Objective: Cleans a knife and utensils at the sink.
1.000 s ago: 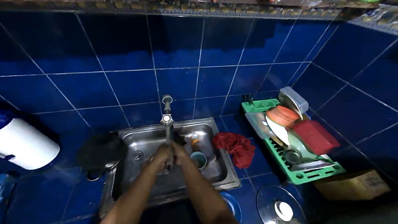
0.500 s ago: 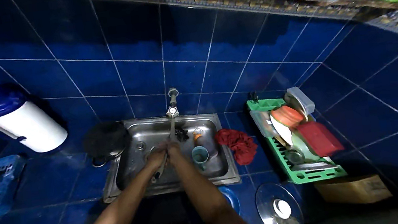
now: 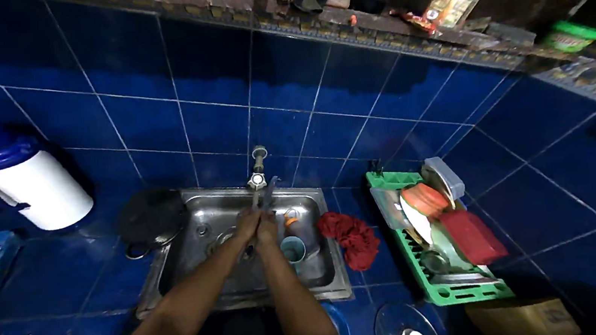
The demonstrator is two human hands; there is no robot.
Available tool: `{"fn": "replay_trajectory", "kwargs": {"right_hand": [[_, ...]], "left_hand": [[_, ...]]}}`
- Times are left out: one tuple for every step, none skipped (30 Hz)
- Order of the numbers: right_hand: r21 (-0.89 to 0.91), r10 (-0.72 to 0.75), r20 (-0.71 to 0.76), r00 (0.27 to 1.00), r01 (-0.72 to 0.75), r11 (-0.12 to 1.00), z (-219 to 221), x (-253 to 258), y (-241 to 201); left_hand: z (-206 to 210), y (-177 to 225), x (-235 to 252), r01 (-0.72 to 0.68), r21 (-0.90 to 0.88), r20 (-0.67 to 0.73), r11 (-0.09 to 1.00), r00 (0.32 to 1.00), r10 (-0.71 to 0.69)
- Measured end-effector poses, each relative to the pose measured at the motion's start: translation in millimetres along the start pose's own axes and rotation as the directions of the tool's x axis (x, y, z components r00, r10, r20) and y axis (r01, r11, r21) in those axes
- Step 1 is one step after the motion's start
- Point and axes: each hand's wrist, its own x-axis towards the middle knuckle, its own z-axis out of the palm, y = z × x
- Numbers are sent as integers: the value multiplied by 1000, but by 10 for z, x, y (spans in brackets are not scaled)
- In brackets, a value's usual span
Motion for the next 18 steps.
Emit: {"fn": "replay_trajectory", "kwargs": {"right_hand": [[43, 4, -34, 999, -2, 999, -14, 97, 6], [83, 18, -56, 998, -13, 996, -38, 167, -2], [111, 32, -72, 997, -23, 994, -68, 215, -1], [130, 41, -84, 996, -30, 991, -87, 245, 14], [152, 65, -86, 994, -51, 987, -93, 252, 31], [170, 99, -84, 992, -83, 982, -86, 227, 60], [170, 142, -72, 987, -128, 977, -59, 171, 103], [145, 179, -51, 983, -170, 975, -18, 99, 159], [100, 209, -19, 978, -206, 973, 19, 18, 214], [65, 229, 12, 973, -229, 971, 55, -53, 270], [49, 237, 37, 971, -238, 970, 84, -105, 327], [47, 235, 71, 970, -238, 970, 92, -134, 387], [59, 228, 97, 969, -234, 970, 90, -143, 450], [90, 234, 120, 965, -245, 965, 75, -153, 506], [135, 259, 134, 957, -276, 952, 50, -162, 573], [162, 279, 143, 950, -301, 940, 18, -177, 645], [168, 285, 164, 944, -312, 935, -28, -195, 698], [147, 291, 179, 940, -318, 937, -84, -208, 722]], "left_hand": [[22, -3, 16, 5, 9, 50, 1000, 999, -5], [26, 16, -17, -3, 24, 119, 1000, 993, 0], [-2, 41, -82, -3, 69, 199, 998, 980, -11], [-54, 76, -173, -3, 151, 256, 989, 966, -36], [-124, 119, -283, 0, 232, 290, 973, 954, -69], [-187, 124, -394, 2, 287, 299, 958, 950, -91], [-253, 99, -488, 18, 322, 303, 946, 945, -122], [-333, 78, -573, 44, 337, 307, 940, 939, -154], [-415, 51, -653, 66, 348, 308, 935, 934, -181], [-499, 27, -744, 81, 356, 307, 931, 931, -199], [-597, 36, -864, 85, 370, 310, 925, 927, -209], [-704, 63, -1011, 80, 390, 315, 917, 925, -215], [-818, 75, -1160, 76, 425, 318, 902, 920, -228], [-933, 58, -1299, 74, 459, 323, 885, 915, -244], [-1032, 39, -1449, 82, 483, 322, 872, 909, -264], [-1119, 9, -1595, 100, 496, 313, 863, 906, -285], [-1196, -6, -1743, 114, 498, 301, 860, 907, -294], [-1270, -12, -1893, 124, 490, 282, 863, 914, -291]]}}
